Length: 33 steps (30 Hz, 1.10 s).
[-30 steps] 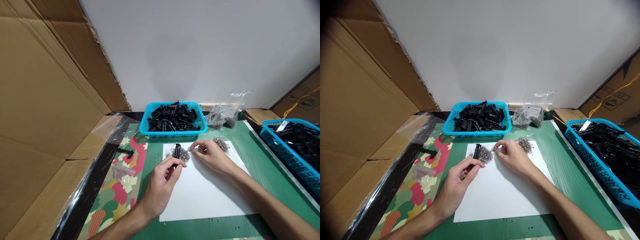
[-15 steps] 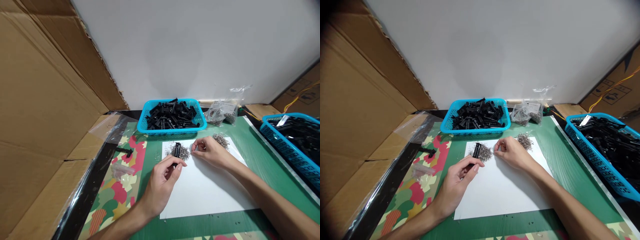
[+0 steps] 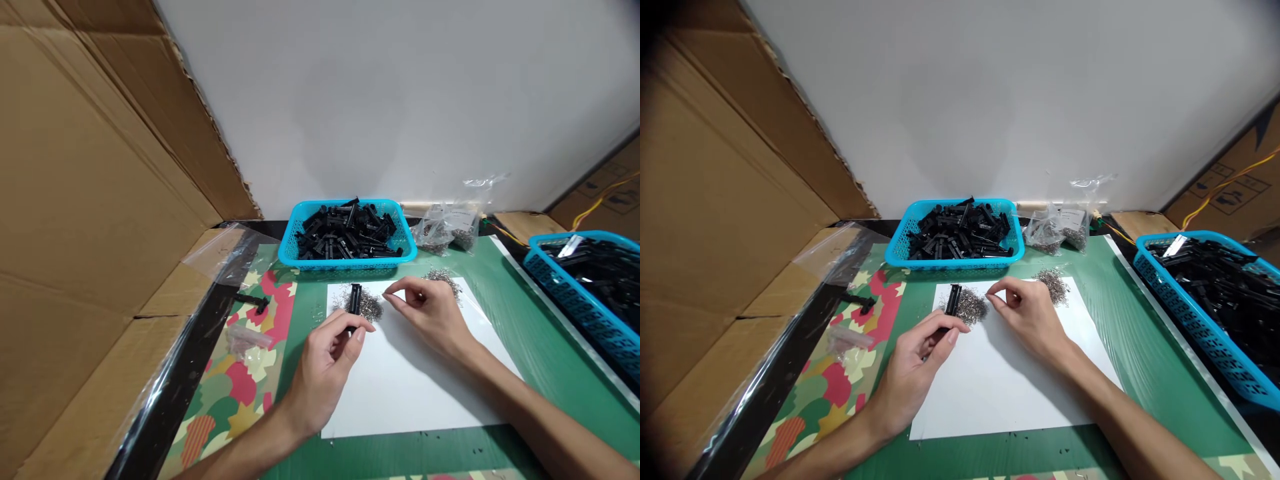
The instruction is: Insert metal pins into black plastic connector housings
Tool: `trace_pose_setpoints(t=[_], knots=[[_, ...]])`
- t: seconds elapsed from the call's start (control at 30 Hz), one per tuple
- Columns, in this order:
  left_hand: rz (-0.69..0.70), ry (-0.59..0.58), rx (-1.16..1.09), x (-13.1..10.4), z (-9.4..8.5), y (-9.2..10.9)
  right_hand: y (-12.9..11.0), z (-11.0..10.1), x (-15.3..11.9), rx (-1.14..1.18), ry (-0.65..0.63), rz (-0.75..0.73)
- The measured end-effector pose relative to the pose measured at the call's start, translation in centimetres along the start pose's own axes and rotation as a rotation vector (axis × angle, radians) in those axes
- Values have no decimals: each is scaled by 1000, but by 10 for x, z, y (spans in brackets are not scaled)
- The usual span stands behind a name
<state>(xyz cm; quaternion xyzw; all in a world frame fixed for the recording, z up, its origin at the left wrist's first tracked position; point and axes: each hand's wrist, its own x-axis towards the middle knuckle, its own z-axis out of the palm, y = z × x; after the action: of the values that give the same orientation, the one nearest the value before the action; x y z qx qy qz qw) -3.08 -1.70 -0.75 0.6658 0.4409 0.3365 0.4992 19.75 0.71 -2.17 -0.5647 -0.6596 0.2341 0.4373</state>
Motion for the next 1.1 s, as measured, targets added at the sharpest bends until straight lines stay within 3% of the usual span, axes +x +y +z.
trace_pose_setpoints(t=[0.2,0.4,0.5,0.67,0.8,1.1], knots=[[-15,16,-45,-1,1,-1,-18,-7,-4,467,-311,184],[5,-18,-4,-1,0,0,-17,-1,-11,558,-401,219],[3,-25,5,1,0,-1,-20,1,-14,430,-336,167],[-69,-61,-7,0,1,-2,-23,11,-22,105,13,-100],[-48,-75,40,-2,1,-1,-27,17,-28,34,85,-264],[-51,-78,74,-4,2,2,-33,18,-28,202,27,113]])
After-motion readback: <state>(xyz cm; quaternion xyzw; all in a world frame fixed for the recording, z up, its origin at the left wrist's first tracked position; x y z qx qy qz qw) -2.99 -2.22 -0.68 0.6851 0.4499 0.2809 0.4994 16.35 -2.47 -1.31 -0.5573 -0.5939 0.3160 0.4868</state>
